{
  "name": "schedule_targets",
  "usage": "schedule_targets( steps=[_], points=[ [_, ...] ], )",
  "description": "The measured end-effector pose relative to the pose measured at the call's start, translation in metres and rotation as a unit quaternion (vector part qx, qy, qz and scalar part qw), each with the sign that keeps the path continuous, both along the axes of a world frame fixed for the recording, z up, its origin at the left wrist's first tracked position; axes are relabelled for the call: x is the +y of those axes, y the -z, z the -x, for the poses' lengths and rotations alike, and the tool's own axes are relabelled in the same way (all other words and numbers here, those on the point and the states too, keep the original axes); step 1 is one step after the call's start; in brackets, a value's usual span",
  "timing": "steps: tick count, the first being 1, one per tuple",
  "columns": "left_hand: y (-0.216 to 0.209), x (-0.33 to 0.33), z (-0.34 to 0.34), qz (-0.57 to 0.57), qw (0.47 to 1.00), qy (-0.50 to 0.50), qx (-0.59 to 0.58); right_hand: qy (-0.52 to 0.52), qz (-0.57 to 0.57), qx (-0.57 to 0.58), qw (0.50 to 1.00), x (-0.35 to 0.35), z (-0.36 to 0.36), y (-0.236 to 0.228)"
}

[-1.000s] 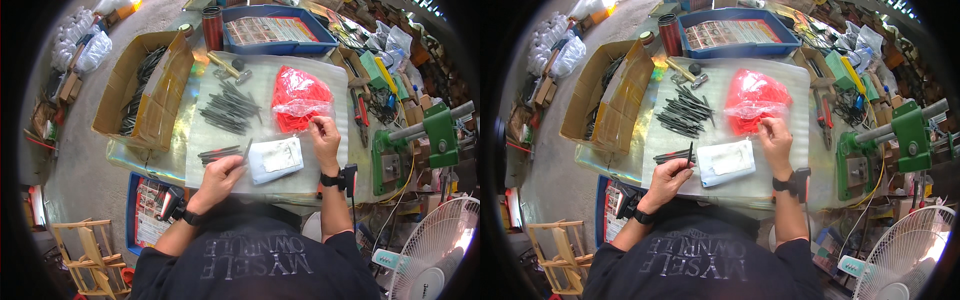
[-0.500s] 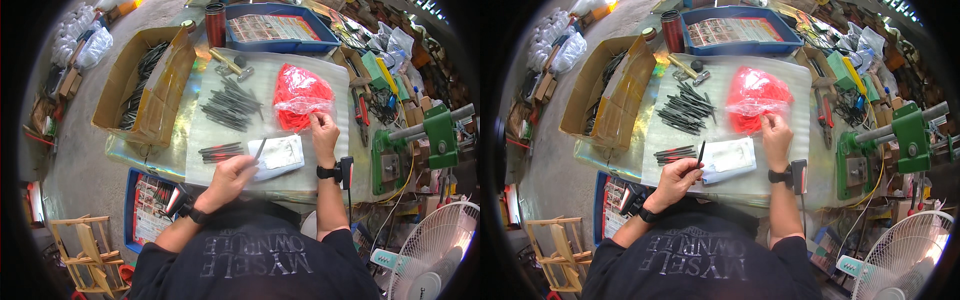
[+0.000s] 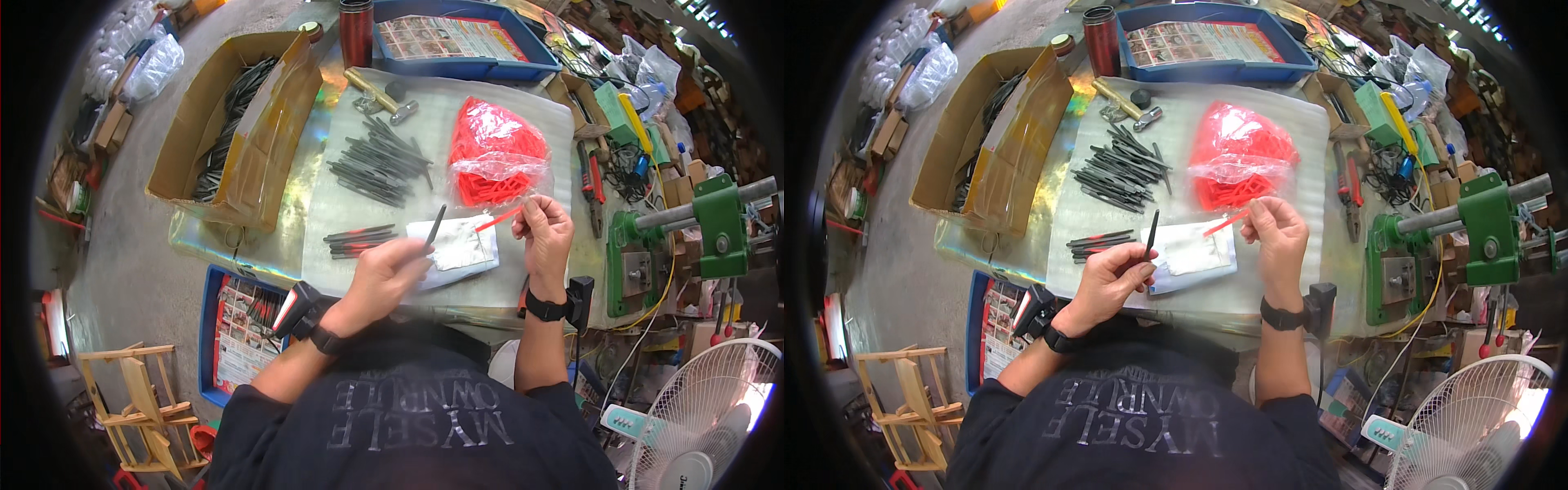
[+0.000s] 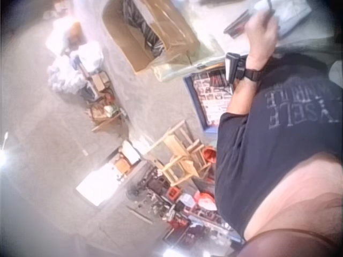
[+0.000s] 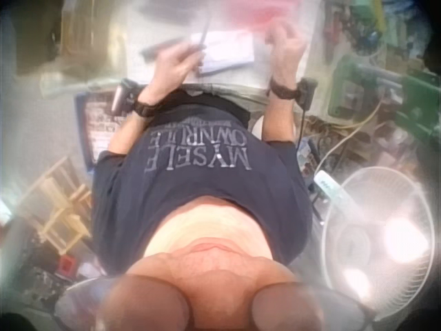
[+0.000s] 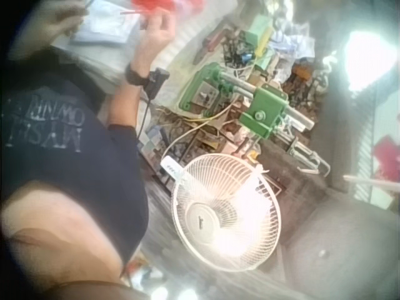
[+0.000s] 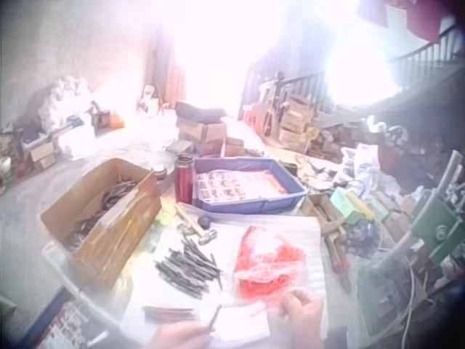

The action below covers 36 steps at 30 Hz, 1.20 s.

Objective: The person repeatedly picks a metal rod and a red heat shrink tube, slides the tube onto the rod, and places the assembled pair on the table. The process is repeated multiple times with new rods and tubes from the pile on the workbench.

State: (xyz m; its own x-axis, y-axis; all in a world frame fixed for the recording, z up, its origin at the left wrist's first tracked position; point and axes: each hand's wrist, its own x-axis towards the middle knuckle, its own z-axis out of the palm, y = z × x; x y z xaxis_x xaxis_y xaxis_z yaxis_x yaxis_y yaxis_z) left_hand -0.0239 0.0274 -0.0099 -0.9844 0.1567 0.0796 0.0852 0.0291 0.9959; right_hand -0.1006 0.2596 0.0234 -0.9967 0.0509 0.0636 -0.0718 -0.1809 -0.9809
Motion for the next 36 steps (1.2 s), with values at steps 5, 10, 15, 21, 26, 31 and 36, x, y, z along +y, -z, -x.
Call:
schedule_targets(
  steps=[5, 10, 15, 21, 26, 31, 36],
  points=[
    [-0.019, 0.006, 0.006, -0.117, 0.988, 0.025, -0.099, -0.138, 0.058, -0.009, 0.989, -0.015, -0.022, -0.007],
    [-0.033, 0.002, 0.004, -0.216, 0.954, 0.094, -0.189, -0.211, 0.036, 0.007, 0.977, -0.027, -0.028, 0.000],
    [-0.028, 0.001, -0.002, -0.212, 0.956, 0.076, -0.190, -0.163, 0.018, -0.017, 0.986, -0.037, -0.033, 0.006],
    [-0.010, 0.013, -0.004, -0.173, 0.981, 0.000, -0.090, -0.182, -0.042, -0.065, 0.980, -0.053, -0.048, 0.005],
    [-0.011, 0.015, -0.007, -0.190, 0.975, 0.009, -0.113, -0.187, 0.002, -0.086, 0.979, -0.061, -0.054, -0.001],
    [-0.014, 0.013, -0.008, -0.237, 0.949, 0.042, -0.205, -0.181, -0.008, -0.093, 0.979, -0.061, -0.056, -0.004],
    [-0.008, 0.014, -0.010, -0.242, 0.951, 0.038, -0.190, -0.181, -0.112, -0.045, 0.976, -0.060, -0.055, -0.005]
  ],
)
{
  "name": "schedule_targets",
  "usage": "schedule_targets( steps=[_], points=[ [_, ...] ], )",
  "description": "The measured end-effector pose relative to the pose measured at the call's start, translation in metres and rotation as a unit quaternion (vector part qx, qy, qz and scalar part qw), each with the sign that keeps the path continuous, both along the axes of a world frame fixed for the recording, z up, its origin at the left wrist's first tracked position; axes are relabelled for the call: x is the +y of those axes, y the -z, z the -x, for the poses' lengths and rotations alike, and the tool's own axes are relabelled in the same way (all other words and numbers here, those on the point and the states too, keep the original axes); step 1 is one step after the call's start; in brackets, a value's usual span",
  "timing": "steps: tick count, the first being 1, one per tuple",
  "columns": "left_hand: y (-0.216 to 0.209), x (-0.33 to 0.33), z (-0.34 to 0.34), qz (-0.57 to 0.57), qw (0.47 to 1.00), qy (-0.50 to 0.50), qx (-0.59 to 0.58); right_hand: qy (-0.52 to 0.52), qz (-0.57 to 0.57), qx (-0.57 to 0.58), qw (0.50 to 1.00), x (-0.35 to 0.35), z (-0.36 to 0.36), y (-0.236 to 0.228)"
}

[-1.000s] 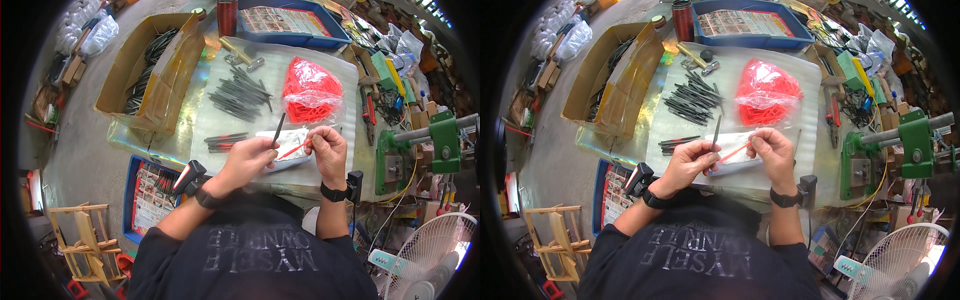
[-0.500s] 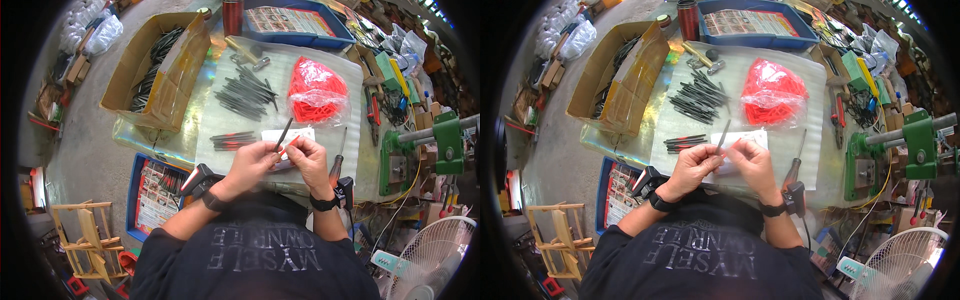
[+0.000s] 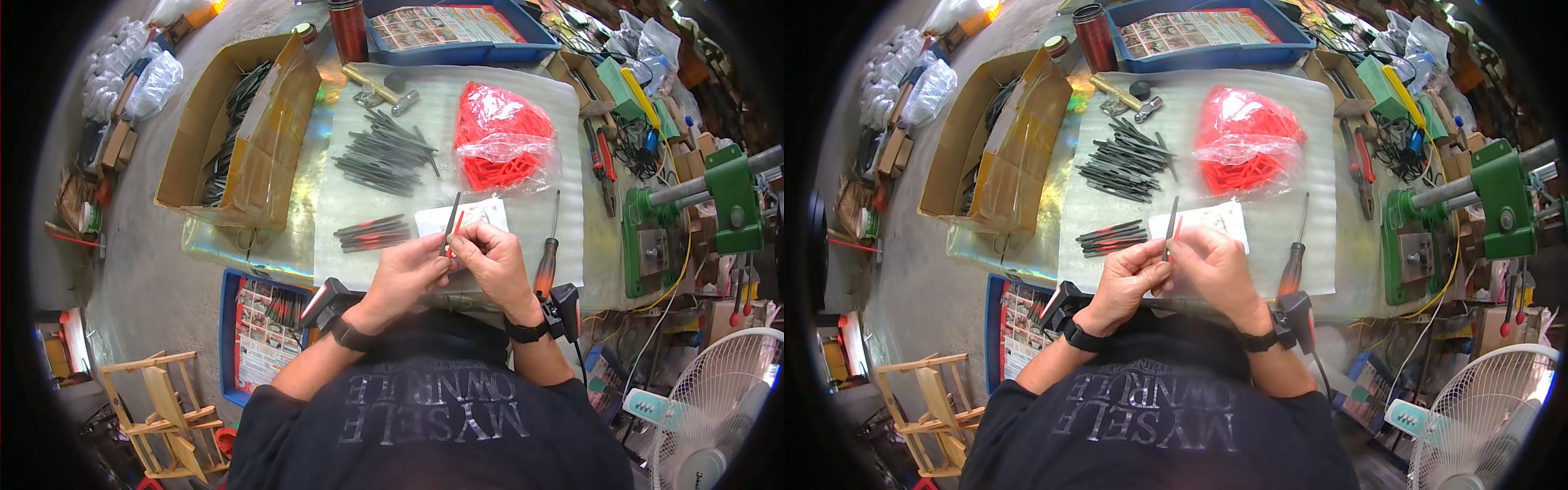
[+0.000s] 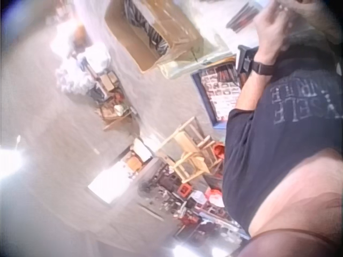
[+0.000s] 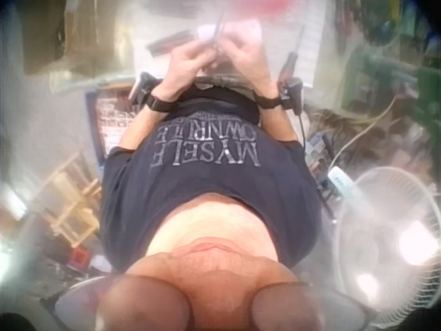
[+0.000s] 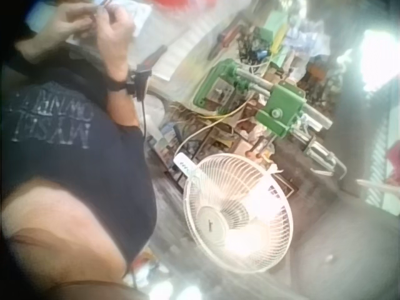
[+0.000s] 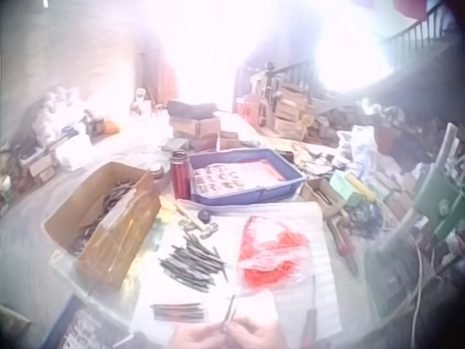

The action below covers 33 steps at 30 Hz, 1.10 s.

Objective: The person repeatedly picks a metal rod and a red heat shrink tube, slides the tube onto the rod, and places the assembled pair on the table. The process is repeated multiple times with new rods and tubes from the pile on the workbench.

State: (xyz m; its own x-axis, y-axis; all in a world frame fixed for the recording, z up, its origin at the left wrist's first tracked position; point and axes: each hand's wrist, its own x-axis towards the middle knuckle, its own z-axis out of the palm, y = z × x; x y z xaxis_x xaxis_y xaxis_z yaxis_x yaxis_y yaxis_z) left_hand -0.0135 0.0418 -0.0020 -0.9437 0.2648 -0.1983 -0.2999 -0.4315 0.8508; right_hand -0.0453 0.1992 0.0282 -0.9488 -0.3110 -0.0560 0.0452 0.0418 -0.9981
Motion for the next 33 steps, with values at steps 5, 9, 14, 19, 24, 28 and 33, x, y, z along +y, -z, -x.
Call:
schedule_targets(
  steps=[5, 9, 14, 19, 24, 28, 33],
  points=[
    [0.006, 0.002, -0.001, -0.017, 1.000, 0.003, -0.009, -0.012, -0.016, -0.016, 1.000, 0.003, -0.003, -0.007],
    [0.005, 0.002, -0.002, -0.023, 1.000, 0.012, -0.015, -0.001, -0.013, -0.002, 1.000, 0.003, -0.004, -0.007],
    [0.002, 0.002, -0.002, -0.039, 0.999, 0.020, -0.011, 0.026, -0.065, 0.044, 0.997, 0.001, -0.003, 0.002],
    [-0.001, 0.002, -0.001, -0.020, 0.999, 0.030, -0.007, 0.033, -0.078, 0.059, 0.995, 0.002, -0.004, 0.007],
    [-0.002, 0.001, -0.001, -0.009, 0.999, 0.038, -0.013, 0.034, -0.118, 0.097, 0.988, 0.002, -0.004, 0.007],
    [0.000, -0.001, -0.001, 0.003, 0.999, 0.044, -0.017, 0.037, -0.136, 0.071, 0.987, 0.002, -0.002, 0.010],
    [0.000, -0.004, 0.001, -0.011, 0.998, 0.064, -0.022, 0.030, 0.018, 0.016, 0.999, 0.003, 0.001, 0.014]
  ],
)
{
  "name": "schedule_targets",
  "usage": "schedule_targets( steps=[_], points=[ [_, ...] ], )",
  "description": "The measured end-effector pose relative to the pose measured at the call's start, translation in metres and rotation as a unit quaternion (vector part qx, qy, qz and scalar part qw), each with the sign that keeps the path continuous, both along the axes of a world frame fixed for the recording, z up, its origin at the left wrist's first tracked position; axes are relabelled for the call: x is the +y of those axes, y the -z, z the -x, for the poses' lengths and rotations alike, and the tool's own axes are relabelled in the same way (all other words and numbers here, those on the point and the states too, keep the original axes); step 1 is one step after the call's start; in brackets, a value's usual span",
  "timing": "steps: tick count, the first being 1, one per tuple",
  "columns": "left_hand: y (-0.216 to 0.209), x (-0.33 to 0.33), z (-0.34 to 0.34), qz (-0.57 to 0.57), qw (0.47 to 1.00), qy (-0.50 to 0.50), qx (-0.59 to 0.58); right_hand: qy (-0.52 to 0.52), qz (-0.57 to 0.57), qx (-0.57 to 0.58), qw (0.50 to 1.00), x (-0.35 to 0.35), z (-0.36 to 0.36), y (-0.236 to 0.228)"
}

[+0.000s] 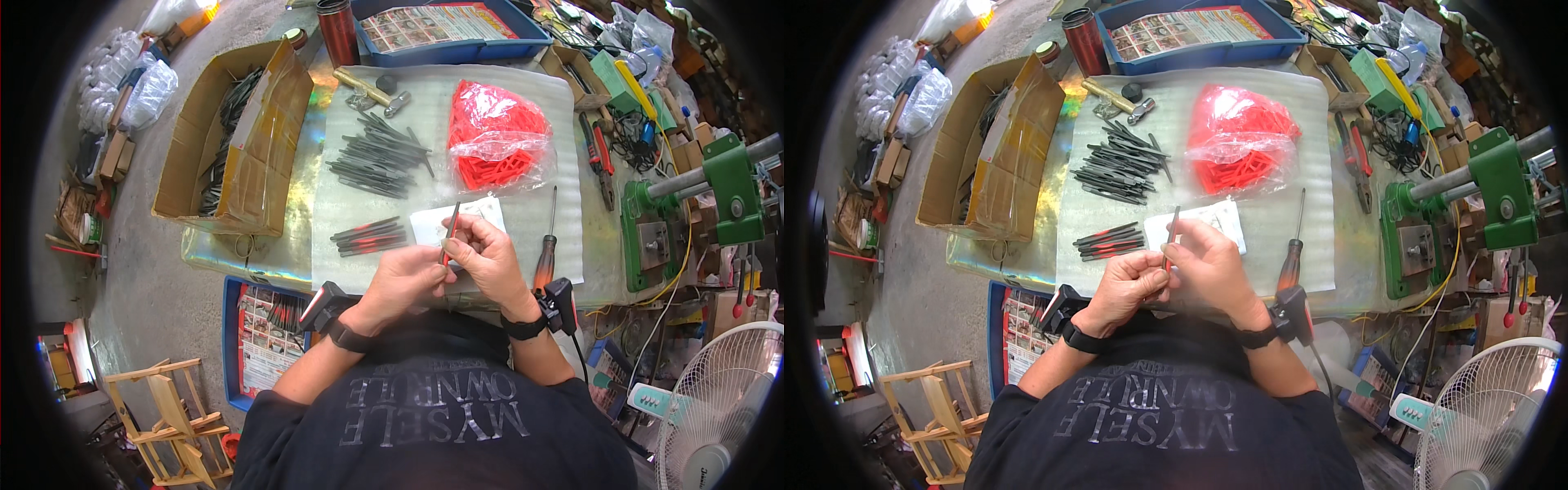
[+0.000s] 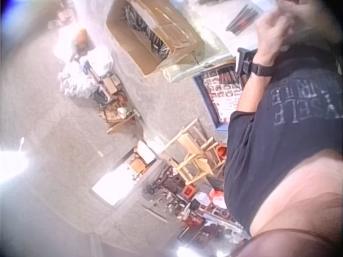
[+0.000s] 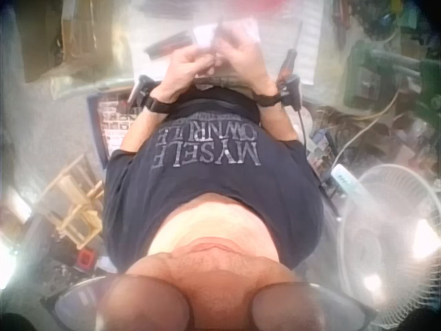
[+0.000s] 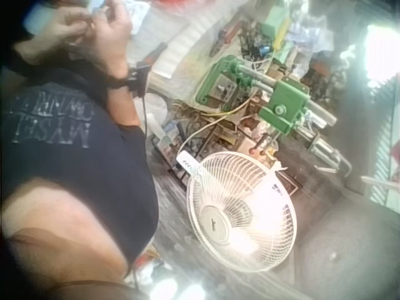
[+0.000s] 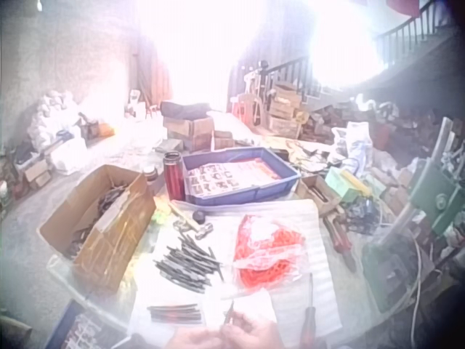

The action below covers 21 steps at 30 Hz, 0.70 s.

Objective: The person repeatedly picks a metal rod and a red heat shrink tube, slides the tube onto the rod, and places the assembled pair on the table. The process is repeated multiple times with new rods and tubes from the pile on the workbench.

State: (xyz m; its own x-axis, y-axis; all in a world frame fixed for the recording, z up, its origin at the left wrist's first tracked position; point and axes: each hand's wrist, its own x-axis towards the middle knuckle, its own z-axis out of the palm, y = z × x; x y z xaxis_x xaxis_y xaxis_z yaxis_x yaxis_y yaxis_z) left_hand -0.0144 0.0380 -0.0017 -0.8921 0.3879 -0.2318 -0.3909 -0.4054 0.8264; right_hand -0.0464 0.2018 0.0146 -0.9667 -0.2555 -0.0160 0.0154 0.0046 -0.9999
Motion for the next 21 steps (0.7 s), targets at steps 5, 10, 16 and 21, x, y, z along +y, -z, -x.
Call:
schedule_targets(
  steps=[5, 10, 16, 21],
  points=[
    [0.000, 0.000, -0.001, -0.006, 1.000, 0.021, -0.007, -0.041, 0.157, -0.126, 0.979, 0.005, 0.001, -0.002],
    [0.003, 0.007, -0.003, 0.137, 0.986, -0.051, 0.077, 0.043, 0.129, -0.047, 0.990, 0.002, 0.000, 0.004],
    [-0.001, 0.009, 0.001, 0.415, 0.842, -0.133, 0.316, 0.115, 0.039, 0.009, 0.993, 0.010, 0.000, 0.011],
    [0.002, -0.005, 0.012, 0.495, 0.772, -0.123, 0.380, 0.226, -0.408, 0.163, 0.870, 0.084, 0.017, 0.014]
  ],
)
